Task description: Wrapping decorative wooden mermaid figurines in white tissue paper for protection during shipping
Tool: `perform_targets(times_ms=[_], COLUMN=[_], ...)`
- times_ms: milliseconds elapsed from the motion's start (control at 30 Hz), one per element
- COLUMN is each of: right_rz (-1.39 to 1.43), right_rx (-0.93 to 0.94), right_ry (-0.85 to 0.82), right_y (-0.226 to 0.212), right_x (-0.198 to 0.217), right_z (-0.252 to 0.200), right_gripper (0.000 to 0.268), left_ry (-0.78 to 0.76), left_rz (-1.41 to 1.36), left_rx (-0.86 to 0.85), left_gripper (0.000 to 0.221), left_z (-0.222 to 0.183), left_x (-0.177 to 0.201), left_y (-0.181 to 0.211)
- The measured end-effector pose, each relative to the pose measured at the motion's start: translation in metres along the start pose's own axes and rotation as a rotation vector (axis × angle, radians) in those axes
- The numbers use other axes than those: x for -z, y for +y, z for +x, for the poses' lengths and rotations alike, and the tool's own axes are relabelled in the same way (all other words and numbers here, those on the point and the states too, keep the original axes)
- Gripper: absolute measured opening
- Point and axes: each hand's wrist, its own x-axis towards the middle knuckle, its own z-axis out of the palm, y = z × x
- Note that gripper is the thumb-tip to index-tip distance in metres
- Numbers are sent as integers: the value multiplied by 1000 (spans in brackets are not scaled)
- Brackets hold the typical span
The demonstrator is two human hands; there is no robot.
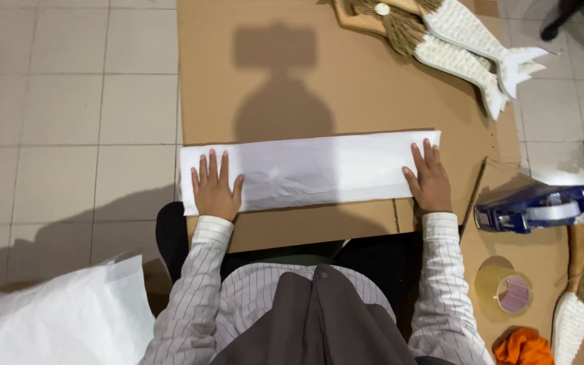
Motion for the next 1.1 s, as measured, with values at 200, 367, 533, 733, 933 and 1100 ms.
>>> perform_targets(times_ms=[200, 367, 533, 733, 933, 1100], right_rz=[-186, -156, -204, 136, 468, 664], right_rx=[-153, -59, -14, -380, -767, -1090], right_ry=[107, 157, 225, 753, 1415, 924], right_y=[28, -22, 5, 16, 67, 199], right_x=[-14, -18, -20, -9, 31, 24], right_z=[-17, -32, -48, -93, -143, -171], right_gripper=[84, 69, 66, 16, 14, 58], left_ry=[45, 76, 90, 175, 245, 183], left_rz=[44, 73, 78, 87, 118, 76], left_rx=[-14, -32, -58, -96, -125, -77], left_gripper=[66, 65, 65, 64, 63, 64], left_z=[-2, -3, -4, -3, -4, -5], left_x=[-6, -14, -14, -17, -22, -18], left_y=[0, -5, -6, -5, -9, -6])
